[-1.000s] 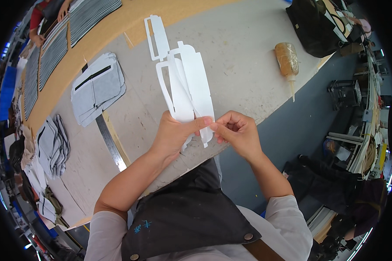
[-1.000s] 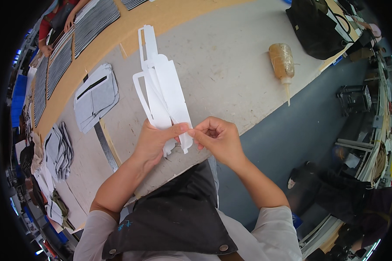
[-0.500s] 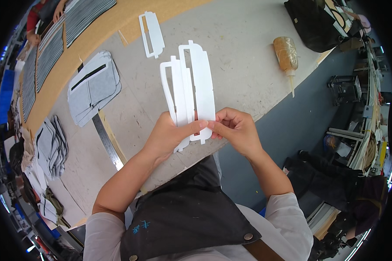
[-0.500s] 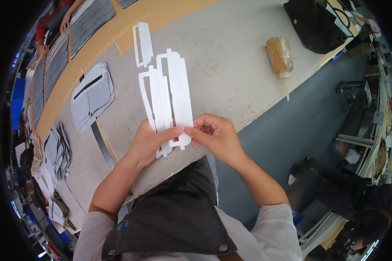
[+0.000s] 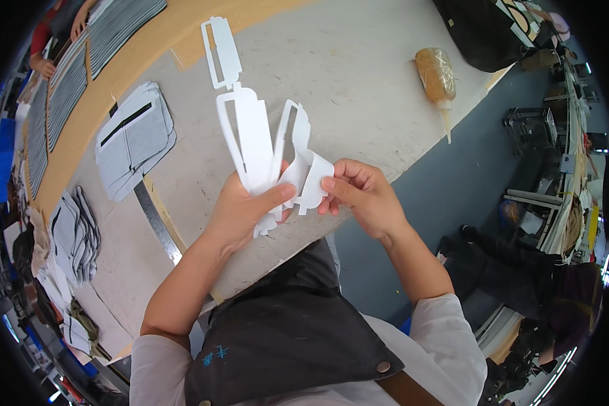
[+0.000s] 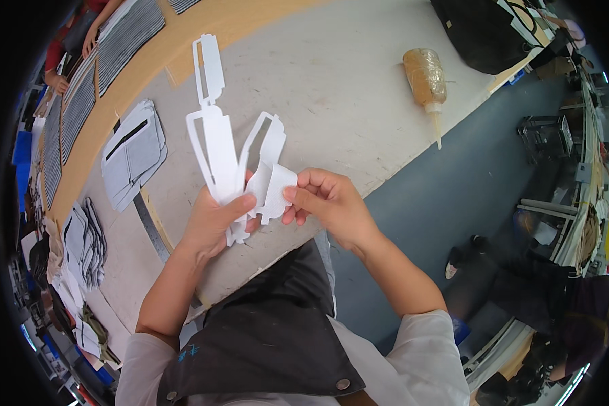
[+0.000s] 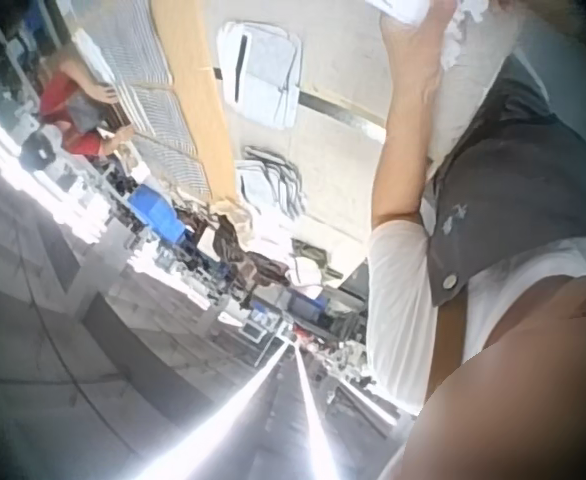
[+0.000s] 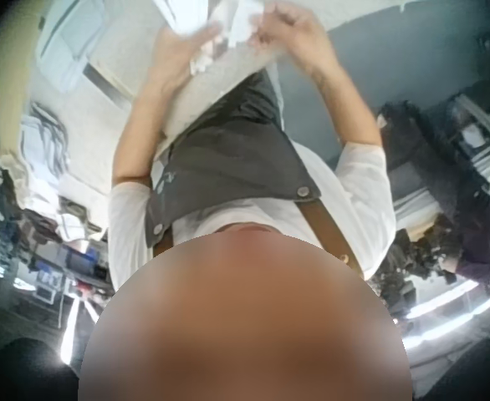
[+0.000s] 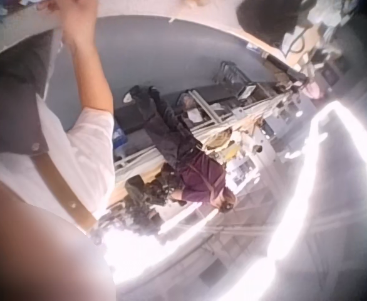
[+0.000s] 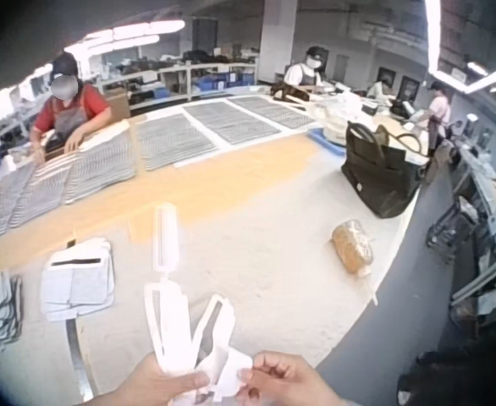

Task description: Applying glue to and assembling small white fabric pouch components in a workshop.

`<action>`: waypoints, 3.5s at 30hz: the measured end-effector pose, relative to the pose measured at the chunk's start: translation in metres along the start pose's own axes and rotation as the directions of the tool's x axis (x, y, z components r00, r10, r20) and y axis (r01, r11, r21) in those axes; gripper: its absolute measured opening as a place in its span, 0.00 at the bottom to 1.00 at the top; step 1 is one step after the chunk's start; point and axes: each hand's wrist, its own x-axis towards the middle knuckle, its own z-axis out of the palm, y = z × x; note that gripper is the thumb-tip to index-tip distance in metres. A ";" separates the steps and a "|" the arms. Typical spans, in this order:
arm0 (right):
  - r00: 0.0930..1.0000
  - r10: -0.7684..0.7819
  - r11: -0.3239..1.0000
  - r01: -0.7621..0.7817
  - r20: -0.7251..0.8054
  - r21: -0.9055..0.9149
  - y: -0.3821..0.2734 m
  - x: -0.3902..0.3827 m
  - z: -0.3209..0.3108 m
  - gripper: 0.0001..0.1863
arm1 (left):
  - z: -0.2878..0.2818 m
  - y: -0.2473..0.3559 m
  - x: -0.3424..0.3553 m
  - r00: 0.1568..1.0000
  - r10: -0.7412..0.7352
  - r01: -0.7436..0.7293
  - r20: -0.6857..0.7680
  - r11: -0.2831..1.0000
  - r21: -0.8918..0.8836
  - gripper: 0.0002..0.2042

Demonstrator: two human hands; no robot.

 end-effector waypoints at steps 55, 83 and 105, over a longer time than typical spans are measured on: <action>0.992 0.107 0.952 -0.081 0.072 -0.294 -0.028 0.009 0.018 0.07 | -0.004 -0.018 0.006 0.996 -0.006 -0.010 -0.089 0.983 -0.181 0.18; 0.900 -0.408 0.846 0.308 0.155 0.436 -0.068 0.028 0.003 0.13 | 0.012 0.032 0.018 0.947 0.076 -0.093 0.311 0.995 0.040 0.20; 0.984 0.037 0.965 0.010 0.173 -0.264 -0.023 0.009 -0.003 0.08 | -0.047 0.035 0.009 0.938 0.234 -0.205 -0.257 0.969 0.135 0.11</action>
